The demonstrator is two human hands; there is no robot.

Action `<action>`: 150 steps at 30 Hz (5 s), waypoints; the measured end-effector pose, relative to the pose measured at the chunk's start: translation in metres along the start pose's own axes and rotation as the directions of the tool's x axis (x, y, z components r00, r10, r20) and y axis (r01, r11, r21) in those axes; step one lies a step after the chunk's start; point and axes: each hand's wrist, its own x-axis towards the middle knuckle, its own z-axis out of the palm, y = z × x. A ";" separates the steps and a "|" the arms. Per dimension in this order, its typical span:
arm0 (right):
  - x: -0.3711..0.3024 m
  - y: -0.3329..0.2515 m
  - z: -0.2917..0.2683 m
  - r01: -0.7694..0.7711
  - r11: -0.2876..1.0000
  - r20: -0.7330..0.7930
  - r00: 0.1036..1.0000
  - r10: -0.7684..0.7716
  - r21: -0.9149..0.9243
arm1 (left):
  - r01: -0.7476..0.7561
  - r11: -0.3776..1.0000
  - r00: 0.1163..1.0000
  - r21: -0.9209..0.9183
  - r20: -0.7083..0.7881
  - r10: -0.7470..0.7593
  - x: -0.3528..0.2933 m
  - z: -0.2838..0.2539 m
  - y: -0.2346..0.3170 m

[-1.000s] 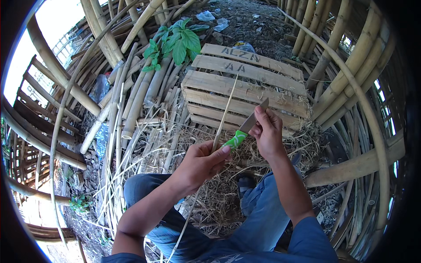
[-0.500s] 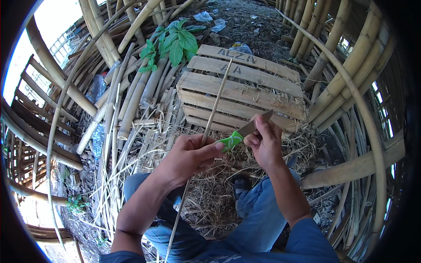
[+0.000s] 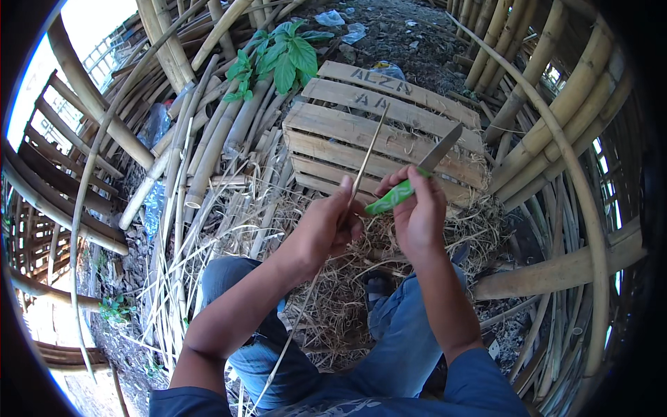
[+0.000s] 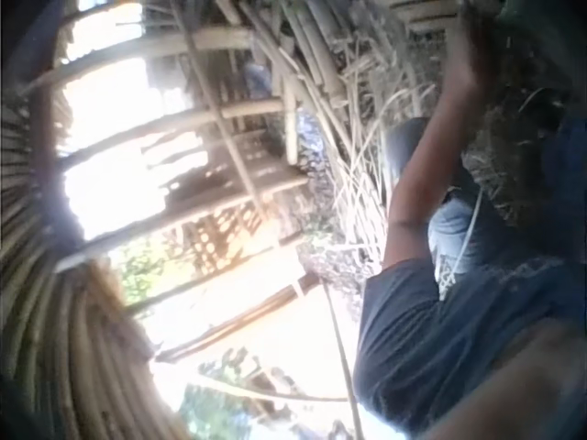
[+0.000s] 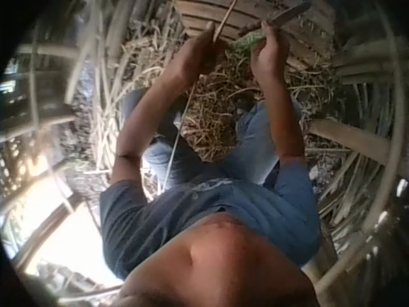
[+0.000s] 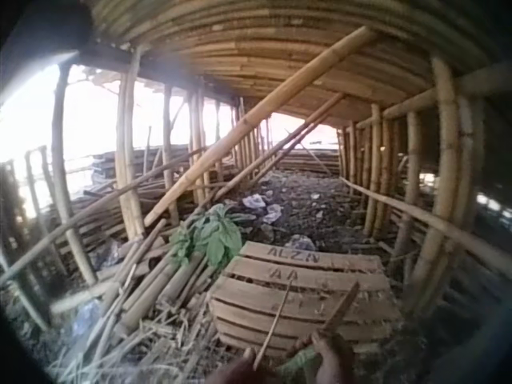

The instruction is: The person shapes and scrapes a thin bamboo stick using a knife.

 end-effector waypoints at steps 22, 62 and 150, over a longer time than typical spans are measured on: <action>0.026 -0.044 -0.035 -0.072 0.984 -0.186 0.982 0.040 -0.164 | 0.024 0.956 0.987 0.292 0.145 -0.069 -0.050 0.004 -0.055; -0.011 -0.003 -0.033 0.544 -0.161 0.568 0.784 -0.250 -0.823 | -0.186 0.931 0.960 0.315 -0.144 0.241 -0.055 0.004 -0.035; -0.023 -0.027 0.001 -0.523 0.561 0.196 0.596 0.779 -0.642 | -0.440 0.574 0.830 0.691 0.068 0.554 -0.050 -0.013 -0.037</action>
